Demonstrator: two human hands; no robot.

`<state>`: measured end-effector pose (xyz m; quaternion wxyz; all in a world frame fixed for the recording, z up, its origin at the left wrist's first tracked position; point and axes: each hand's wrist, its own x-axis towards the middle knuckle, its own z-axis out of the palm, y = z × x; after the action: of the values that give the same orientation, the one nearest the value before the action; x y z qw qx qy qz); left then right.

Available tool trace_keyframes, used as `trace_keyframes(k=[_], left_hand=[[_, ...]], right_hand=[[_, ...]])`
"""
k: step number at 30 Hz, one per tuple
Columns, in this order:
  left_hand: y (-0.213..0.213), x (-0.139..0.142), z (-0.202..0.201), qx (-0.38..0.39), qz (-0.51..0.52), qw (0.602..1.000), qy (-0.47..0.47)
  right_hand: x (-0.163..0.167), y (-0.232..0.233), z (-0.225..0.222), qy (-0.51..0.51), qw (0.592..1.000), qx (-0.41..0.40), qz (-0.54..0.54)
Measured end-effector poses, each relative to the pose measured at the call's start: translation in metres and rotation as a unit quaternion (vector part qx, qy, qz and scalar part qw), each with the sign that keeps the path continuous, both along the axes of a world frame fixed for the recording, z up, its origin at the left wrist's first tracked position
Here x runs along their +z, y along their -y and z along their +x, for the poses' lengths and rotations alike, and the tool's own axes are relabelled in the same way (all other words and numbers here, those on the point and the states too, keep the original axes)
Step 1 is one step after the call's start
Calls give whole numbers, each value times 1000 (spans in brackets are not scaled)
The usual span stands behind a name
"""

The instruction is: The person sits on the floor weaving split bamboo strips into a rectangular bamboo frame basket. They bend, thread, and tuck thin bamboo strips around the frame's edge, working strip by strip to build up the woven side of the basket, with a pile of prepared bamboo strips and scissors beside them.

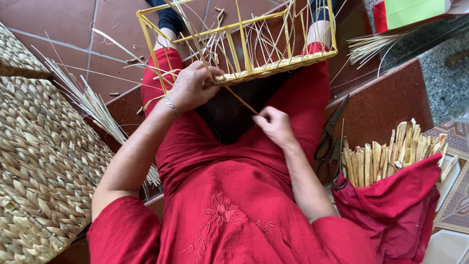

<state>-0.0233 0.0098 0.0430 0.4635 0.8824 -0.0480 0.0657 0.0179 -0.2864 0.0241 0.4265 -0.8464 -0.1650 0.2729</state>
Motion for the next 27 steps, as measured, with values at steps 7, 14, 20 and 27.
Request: trace_keyframes(k=[7, 14, 20, 27], left_hand=[[-12, -15, 1, 28, -312, 944, -104], [-11, -23, 12, 44, -439, 880, -178], [-8, -13, 19, 54, -453, 861, -223], [-10, -8, 16, 13, -453, 874, -177]], right_hand=[[53, 45, 1, -257, 902, -76, 339], [83, 22, -4, -256, 787, -21, 561], [109, 8, -7, 48, 877, -60, 474], [93, -17, 1, 55, 960, 26, 273]])
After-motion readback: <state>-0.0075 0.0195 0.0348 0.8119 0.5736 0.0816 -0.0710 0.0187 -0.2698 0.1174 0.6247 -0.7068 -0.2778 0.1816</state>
